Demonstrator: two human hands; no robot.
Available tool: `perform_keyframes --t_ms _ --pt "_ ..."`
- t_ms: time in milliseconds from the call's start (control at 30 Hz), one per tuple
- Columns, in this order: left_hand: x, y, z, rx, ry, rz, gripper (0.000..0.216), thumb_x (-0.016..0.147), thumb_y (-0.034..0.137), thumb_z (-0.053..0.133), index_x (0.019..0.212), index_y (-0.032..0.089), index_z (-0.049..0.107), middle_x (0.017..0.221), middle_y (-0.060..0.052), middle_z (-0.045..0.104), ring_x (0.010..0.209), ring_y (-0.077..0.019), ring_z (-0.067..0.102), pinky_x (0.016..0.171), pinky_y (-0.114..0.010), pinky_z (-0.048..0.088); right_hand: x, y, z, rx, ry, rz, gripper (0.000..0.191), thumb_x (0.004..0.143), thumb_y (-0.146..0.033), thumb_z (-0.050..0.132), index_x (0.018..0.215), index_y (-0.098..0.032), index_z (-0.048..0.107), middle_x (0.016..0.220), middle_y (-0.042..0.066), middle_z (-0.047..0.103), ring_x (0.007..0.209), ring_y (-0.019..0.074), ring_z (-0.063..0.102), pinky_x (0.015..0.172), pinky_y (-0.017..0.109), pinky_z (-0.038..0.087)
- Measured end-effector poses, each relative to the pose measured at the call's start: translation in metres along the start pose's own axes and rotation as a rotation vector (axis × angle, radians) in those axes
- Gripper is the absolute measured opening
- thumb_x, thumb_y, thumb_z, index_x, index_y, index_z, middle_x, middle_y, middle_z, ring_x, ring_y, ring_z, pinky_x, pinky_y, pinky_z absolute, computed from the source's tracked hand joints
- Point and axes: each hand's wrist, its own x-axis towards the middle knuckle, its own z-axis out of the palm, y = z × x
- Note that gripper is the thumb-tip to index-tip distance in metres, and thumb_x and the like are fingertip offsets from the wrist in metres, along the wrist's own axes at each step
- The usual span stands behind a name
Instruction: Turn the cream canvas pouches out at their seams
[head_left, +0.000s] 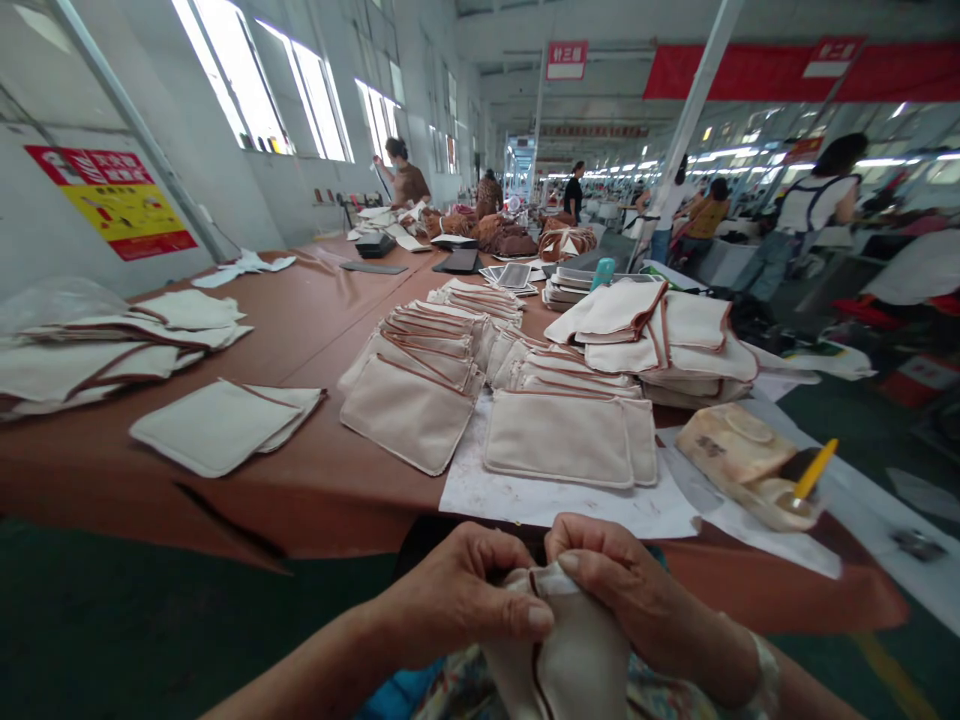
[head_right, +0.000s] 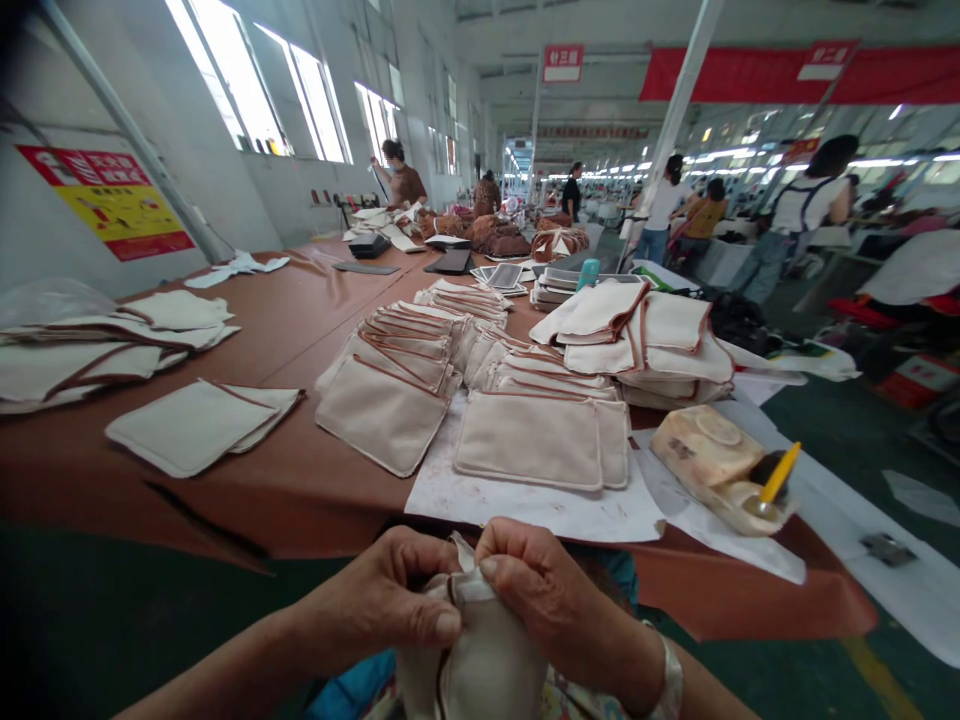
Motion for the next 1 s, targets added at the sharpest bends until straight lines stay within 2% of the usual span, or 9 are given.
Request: perform_keyframes --t_ms 200,333,467,567,633,700,800,867,1000 --pt "-0.003 -0.001 0.001 -0.025 -0.005 0.014 0.045 0.064 0.048 0.083 0.081 0.008 0.072 0.065 0.001 0.047 0.06 -0.0092 0.038 0.059 -0.022 0.034 -0.006 -0.005 0.001 -0.042 0.011 0.037 0.026 0.093 -0.039 0.052 0.079 -0.018 0.05 0.066 -0.005 0.039 0.057 0.0091 0.029 0.048 0.018 0.026" --pt "-0.002 -0.001 0.001 -0.055 0.003 0.002 0.046 0.066 0.05 0.081 0.082 0.007 0.073 0.065 -0.001 0.052 0.059 -0.0094 0.04 0.059 -0.022 0.035 -0.008 -0.008 0.0 -0.099 0.047 0.046 0.022 0.094 -0.035 0.049 0.081 -0.018 0.052 0.067 -0.005 0.041 0.059 0.01 0.032 0.05 0.019 0.028" --pt "-0.003 -0.001 0.002 -0.075 0.016 0.012 0.039 0.069 0.043 0.079 0.083 0.006 0.075 0.07 -0.005 0.058 0.061 -0.0106 0.044 0.061 -0.023 0.037 -0.008 -0.009 0.001 -0.081 0.047 0.043 0.017 0.092 -0.028 0.046 0.082 -0.017 0.055 0.067 -0.004 0.044 0.059 0.0105 0.035 0.049 0.019 0.029" --pt "-0.003 0.002 0.004 -0.076 0.032 0.018 0.029 0.069 0.034 0.075 0.08 0.007 0.075 0.071 -0.006 0.061 0.064 -0.0126 0.047 0.062 -0.023 0.037 -0.007 -0.009 0.003 -0.055 0.038 0.005 0.024 0.095 -0.032 0.042 0.081 -0.017 0.055 0.07 -0.002 0.048 0.061 0.0113 0.038 0.05 0.02 0.031" --pt "-0.003 0.004 0.006 -0.027 0.05 0.013 0.024 0.07 0.029 0.07 0.08 0.007 0.074 0.069 -0.004 0.058 0.063 -0.0118 0.044 0.06 -0.022 0.035 -0.006 -0.008 0.005 -0.046 0.036 -0.009 0.034 0.099 -0.041 0.038 0.081 -0.017 0.054 0.072 -0.001 0.049 0.063 0.0117 0.04 0.052 0.02 0.032" --pt "-0.003 0.005 0.007 0.067 0.07 0.001 0.021 0.074 0.026 0.064 0.08 0.007 0.072 0.065 -0.001 0.052 0.059 -0.01 0.038 0.057 -0.022 0.031 -0.005 -0.008 0.006 -0.036 0.017 -0.002 0.034 0.096 -0.048 0.047 0.081 -0.017 0.052 0.071 -0.002 0.046 0.061 0.0106 0.037 0.052 0.02 0.031" --pt "-0.004 0.008 0.01 0.214 0.089 -0.015 0.019 0.078 0.026 0.059 0.075 0.009 0.066 0.062 0.003 0.043 0.057 -0.009 0.03 0.052 -0.022 0.026 -0.004 -0.008 0.008 -0.134 0.043 -0.015 0.03 0.081 -0.036 0.072 0.081 -0.017 0.05 0.069 -0.006 0.044 0.06 0.0085 0.033 0.053 0.02 0.029" --pt "-0.005 0.009 0.011 0.279 0.099 -0.021 0.018 0.08 0.027 0.056 0.074 0.011 0.062 0.062 0.004 0.039 0.057 -0.009 0.028 0.05 -0.022 0.023 -0.003 -0.008 0.009 -0.246 0.097 -0.02 0.024 0.078 -0.028 0.073 0.079 -0.015 0.053 0.068 -0.005 0.046 0.06 0.0085 0.034 0.053 0.02 0.028" --pt "-0.005 0.013 0.014 0.405 0.13 -0.017 0.02 0.083 0.026 0.05 0.069 0.013 0.056 0.062 0.004 0.034 0.058 -0.0092 0.026 0.049 -0.023 0.02 -0.004 -0.009 0.011 -0.369 0.165 -0.016 0.011 0.081 -0.022 0.065 0.075 -0.013 0.06 0.064 -0.004 0.05 0.059 0.0098 0.038 0.051 0.021 0.028"
